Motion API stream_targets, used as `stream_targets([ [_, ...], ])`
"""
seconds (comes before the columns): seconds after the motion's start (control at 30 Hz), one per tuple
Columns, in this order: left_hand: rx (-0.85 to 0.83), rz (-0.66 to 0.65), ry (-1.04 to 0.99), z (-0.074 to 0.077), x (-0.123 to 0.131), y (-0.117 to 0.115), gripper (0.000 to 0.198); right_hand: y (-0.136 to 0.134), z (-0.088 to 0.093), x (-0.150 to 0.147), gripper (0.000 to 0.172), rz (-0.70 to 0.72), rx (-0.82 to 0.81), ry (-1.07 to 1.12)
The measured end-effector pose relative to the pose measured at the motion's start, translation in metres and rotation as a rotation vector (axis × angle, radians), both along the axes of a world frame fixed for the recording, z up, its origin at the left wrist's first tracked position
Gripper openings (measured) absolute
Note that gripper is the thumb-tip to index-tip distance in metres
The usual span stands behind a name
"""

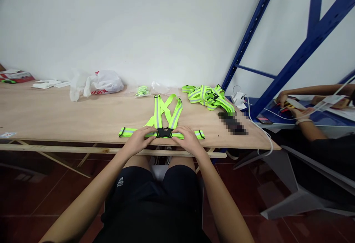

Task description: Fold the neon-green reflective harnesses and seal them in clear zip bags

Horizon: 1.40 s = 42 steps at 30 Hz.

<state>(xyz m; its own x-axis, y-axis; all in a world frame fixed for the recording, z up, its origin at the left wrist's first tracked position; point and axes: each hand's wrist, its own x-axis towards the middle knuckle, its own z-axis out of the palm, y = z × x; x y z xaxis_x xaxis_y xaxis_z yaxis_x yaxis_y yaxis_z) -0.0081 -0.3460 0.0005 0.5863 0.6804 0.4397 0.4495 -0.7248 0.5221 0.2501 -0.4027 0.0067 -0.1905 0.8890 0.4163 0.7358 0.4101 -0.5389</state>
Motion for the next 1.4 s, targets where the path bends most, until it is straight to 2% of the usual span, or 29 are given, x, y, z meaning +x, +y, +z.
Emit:
stream_targets([
  [0.4, 0.013, 0.001, -0.027, 0.001, 0.0, -0.002, 0.032, -0.001, 0.0, -0.001, 0.017, -0.012, 0.021, -0.005],
  [0.7, 0.043, 0.015, -0.016, -0.004, -0.002, 0.003, 0.022, 0.0, -0.003, 0.003, 0.02, -0.017, -0.038, 0.056],
  [1.03, 0.129, 0.088, 0.043, -0.011, -0.002, 0.004, 0.022, 0.003, -0.013, 0.005, 0.018, -0.033, 0.086, -0.011],
  [1.23, 0.172, 0.106, 0.207, -0.007, -0.013, -0.009, 0.035, -0.009, -0.017, 0.007, 0.027, -0.085, 0.18, -0.242],
  [1.4, 0.261, 0.13, 0.393, -0.014, -0.04, -0.02, 0.056, -0.029, -0.025, 0.019, 0.039, -0.147, 0.099, -0.379],
])
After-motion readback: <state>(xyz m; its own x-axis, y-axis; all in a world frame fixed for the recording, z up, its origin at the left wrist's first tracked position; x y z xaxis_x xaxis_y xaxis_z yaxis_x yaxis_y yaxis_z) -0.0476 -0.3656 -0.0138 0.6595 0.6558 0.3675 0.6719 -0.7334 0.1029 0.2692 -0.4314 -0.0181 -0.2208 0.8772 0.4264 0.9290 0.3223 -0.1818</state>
